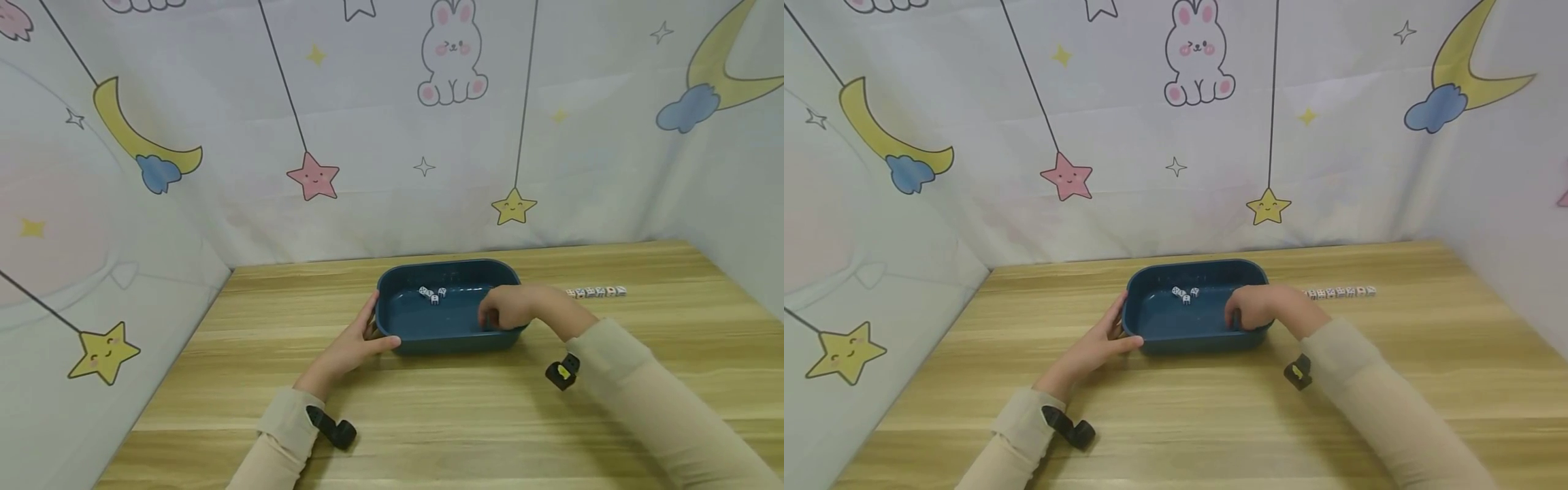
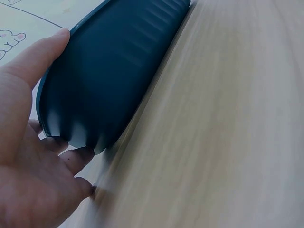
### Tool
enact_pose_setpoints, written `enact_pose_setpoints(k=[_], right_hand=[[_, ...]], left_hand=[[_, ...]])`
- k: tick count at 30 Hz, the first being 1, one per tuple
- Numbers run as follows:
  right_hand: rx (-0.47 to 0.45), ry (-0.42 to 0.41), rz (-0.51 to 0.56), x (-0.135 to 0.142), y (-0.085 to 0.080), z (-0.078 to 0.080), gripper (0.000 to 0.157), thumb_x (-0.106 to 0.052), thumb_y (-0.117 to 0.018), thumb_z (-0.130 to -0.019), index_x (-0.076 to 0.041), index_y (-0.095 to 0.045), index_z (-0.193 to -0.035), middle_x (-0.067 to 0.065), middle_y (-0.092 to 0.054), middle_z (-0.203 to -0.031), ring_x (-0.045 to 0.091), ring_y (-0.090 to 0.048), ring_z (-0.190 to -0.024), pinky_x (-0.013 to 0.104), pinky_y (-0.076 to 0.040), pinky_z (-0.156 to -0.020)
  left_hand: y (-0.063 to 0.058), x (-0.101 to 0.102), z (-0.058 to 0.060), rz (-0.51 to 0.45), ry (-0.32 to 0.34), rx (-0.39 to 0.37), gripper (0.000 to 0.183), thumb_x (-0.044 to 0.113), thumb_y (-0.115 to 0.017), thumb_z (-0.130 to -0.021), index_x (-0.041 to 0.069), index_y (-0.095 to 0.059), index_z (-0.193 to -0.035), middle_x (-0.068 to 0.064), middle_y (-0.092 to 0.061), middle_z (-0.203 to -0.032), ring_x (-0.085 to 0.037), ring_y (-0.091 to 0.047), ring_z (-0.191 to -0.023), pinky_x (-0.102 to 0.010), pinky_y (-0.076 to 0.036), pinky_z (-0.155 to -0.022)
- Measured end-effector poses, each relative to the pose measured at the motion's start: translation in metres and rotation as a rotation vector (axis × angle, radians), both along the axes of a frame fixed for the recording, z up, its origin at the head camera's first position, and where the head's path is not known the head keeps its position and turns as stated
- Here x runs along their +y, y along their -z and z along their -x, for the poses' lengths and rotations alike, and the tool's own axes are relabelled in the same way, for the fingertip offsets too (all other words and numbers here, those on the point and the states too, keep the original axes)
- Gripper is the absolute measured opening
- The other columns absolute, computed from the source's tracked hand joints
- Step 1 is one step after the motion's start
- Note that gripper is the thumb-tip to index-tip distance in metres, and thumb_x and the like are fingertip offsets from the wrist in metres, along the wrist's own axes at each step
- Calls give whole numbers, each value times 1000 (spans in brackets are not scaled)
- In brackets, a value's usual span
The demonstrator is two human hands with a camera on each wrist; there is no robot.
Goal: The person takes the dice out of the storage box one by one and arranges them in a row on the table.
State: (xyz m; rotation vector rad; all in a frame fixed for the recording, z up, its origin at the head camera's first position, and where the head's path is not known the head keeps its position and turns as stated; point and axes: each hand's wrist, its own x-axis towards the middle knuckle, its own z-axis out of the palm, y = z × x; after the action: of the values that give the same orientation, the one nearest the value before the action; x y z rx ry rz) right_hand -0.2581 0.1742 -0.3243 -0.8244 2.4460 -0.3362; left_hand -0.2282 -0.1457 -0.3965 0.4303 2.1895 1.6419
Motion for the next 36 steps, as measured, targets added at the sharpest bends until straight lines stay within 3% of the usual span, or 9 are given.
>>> enact_pose_setpoints(k=[9,17,28,33,36], right_hand=[[1,2,-69,-9,9,6,37,10,-46,-89,-11,-71,-105,1,-65,-103,14,-57,-89,32,-49,-78],[-28,2,24,-23,25,12,43,16,-43,-83,-11,-70,-104,-3,-62,-91,12,-52,-79,28,-44,-72],[-60,-25,106,-45,28,15,50,19,-38,-80,-10,-71,-105,-1,-65,-96,12,-54,-82,27,-46,-73],[-38,-16,120,-47,29,15,47,19,-39,-81,-10,-72,-100,-1,-65,-92,11,-53,-79,26,-46,-71],[-21,-11,152,-46,28,13,34,12,-47,-87,-9,-72,-97,-2,-65,-90,10,-54,-77,26,-48,-70]], left_hand=[[1,0,1,6,-2,-2,100,29,-72,-88,31,2,-156,-4,-2,-162,-27,-16,-147,-48,-25,-113],[1,1,0,7,-20,-15,102,31,-74,-86,34,1,-155,-2,-4,-162,-25,-17,-147,-47,-26,-113],[1,3,1,-4,-3,-17,101,27,-72,-88,32,3,-155,-2,-1,-162,-25,-15,-147,-47,-27,-113],[0,3,1,-1,-6,-23,100,26,-71,-89,33,3,-155,-3,-1,-162,-26,-15,-147,-48,-26,-113],[0,3,0,4,-12,-27,100,26,-72,-89,33,3,-155,-3,-2,-162,-26,-15,-147,-48,-26,-114]])
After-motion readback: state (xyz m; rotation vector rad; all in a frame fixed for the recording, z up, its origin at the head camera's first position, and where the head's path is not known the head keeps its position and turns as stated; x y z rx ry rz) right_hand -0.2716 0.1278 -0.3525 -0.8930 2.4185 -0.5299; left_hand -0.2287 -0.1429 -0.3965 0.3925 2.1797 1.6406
